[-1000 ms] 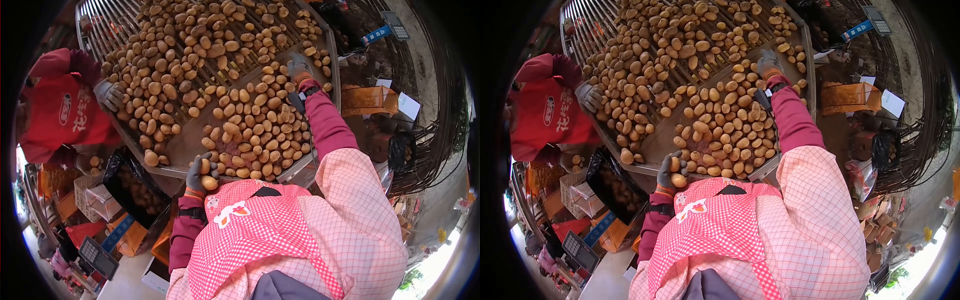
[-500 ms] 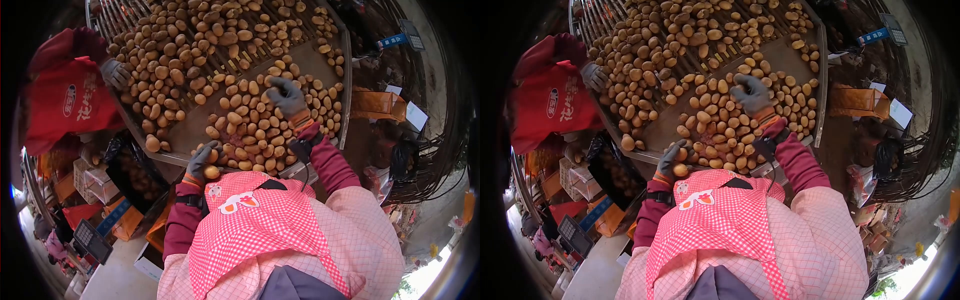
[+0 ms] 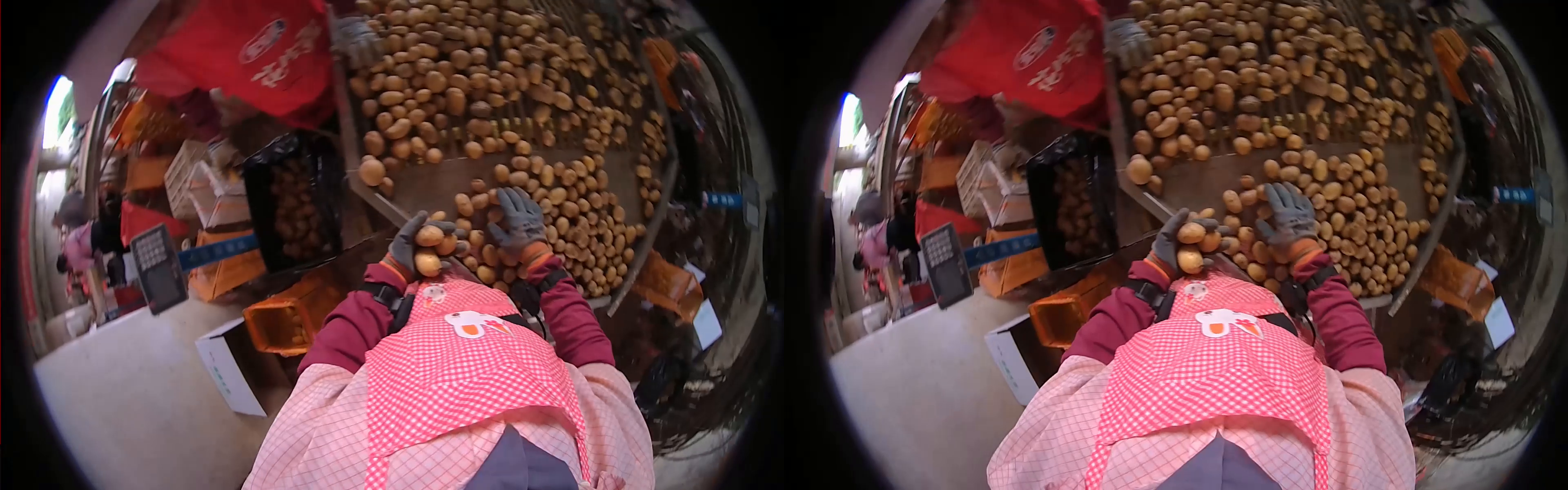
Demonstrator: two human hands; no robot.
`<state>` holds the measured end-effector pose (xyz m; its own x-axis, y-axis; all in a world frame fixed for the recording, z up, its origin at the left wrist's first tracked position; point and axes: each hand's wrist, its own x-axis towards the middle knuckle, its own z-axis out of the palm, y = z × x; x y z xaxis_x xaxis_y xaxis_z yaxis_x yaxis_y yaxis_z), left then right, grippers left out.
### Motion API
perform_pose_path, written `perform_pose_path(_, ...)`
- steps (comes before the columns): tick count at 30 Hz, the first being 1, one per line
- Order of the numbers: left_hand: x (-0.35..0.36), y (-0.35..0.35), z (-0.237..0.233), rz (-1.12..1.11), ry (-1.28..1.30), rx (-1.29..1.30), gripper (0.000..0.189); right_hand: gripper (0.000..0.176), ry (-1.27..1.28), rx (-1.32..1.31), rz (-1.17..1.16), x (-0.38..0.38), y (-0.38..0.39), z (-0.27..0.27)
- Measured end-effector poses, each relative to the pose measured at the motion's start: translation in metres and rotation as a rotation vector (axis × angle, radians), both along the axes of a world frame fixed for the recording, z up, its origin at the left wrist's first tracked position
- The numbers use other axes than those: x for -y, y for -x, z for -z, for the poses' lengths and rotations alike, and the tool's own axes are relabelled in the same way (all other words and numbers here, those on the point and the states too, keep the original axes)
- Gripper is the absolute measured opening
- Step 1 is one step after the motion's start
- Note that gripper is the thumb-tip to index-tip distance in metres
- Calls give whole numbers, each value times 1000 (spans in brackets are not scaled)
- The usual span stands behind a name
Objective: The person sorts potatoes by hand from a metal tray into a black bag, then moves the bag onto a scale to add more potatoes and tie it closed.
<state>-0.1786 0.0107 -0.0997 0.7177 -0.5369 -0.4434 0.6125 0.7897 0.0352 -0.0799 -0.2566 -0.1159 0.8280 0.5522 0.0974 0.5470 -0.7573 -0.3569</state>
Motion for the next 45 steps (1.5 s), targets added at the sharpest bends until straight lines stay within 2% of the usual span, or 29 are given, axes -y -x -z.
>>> perform_pose_path(4,-13,18,-1,-124,-84,-9,63,57,80,-115,-50,-15,19,4)
perform_pose_path(5,-22,24,8,-135,85,32,64,53,116,-131,-72,-16,23,7)
perform_pose_path(6,-27,28,5,-151,-31,-21,66,53,102,-125,-109,-16,27,11)
perform_pose_path(8,-45,41,17,-253,-24,22,65,49,83,21,-43,-22,30,21)
perform_pose_path(14,-85,82,20,-537,37,-77,63,46,92,27,-40,-25,30,19)
perform_pose_path(15,-88,85,22,-569,-60,-105,60,46,84,38,-47,-24,30,21)
perform_pose_path(16,-93,85,24,-574,-60,-95,60,46,82,48,-51,-23,30,21)
perform_pose_path(18,-105,85,23,-726,-139,-264,57,48,96,46,-48,-23,31,20)
perform_pose_path(20,-122,72,15,-809,-254,-316,55,49,84,50,-65,-22,32,19)
perform_pose_path(22,-154,59,34,-877,-330,-186,55,50,76,37,-65,-20,32,21)
perform_pose_path(24,-191,37,31,-1010,-413,-235,54,51,77,32,-74,-17,32,19)
perform_pose_path(26,-234,19,43,-1072,-577,-320,61,53,75,9,-99,-14,33,17)
perform_pose_path(28,-256,10,32,-1200,-564,-376,75,55,82,-12,-104,-12,34,12)
perform_pose_path(29,-253,9,9,-1280,-461,-418,89,55,51,-2,-99,-12,36,8)
perform_pose_path(30,-257,10,23,-1281,-460,-417,89,55,18,8,-94,-12,37,6)
perform_pose_path(32,-268,14,60,-1365,-484,-577,70,54,-29,41,-40,-10,41,9)
perform_pose_path(33,-233,18,23,-1295,-681,-559,67,53,-74,72,15,-8,45,10)
perform_pose_path(34,-216,24,27,-1296,-684,-557,67,53,-78,72,15,-6,49,9)
perform_pose_path(36,-189,30,39,-1037,-850,-617,66,53,-130,137,-37,-5,59,1)
perform_pose_path(38,-154,35,51,-956,-937,-665,50,55,-119,152,-49,-3,64,2)
perform_pose_path(40,-131,46,84,-947,-992,-624,43,58,-100,56,-188,1,68,12)
perform_pose_path(42,-113,60,100,-949,-1047,-584,37,54,-39,141,-198,1,71,11)
perform_pose_path(44,-99,78,106,-852,-1184,-553,27,50,-136,115,-132,1,69,21)
perform_pose_path(45,-99,92,119,-778,-1354,-480,26,47,-140,93,-98,-4,69,11)
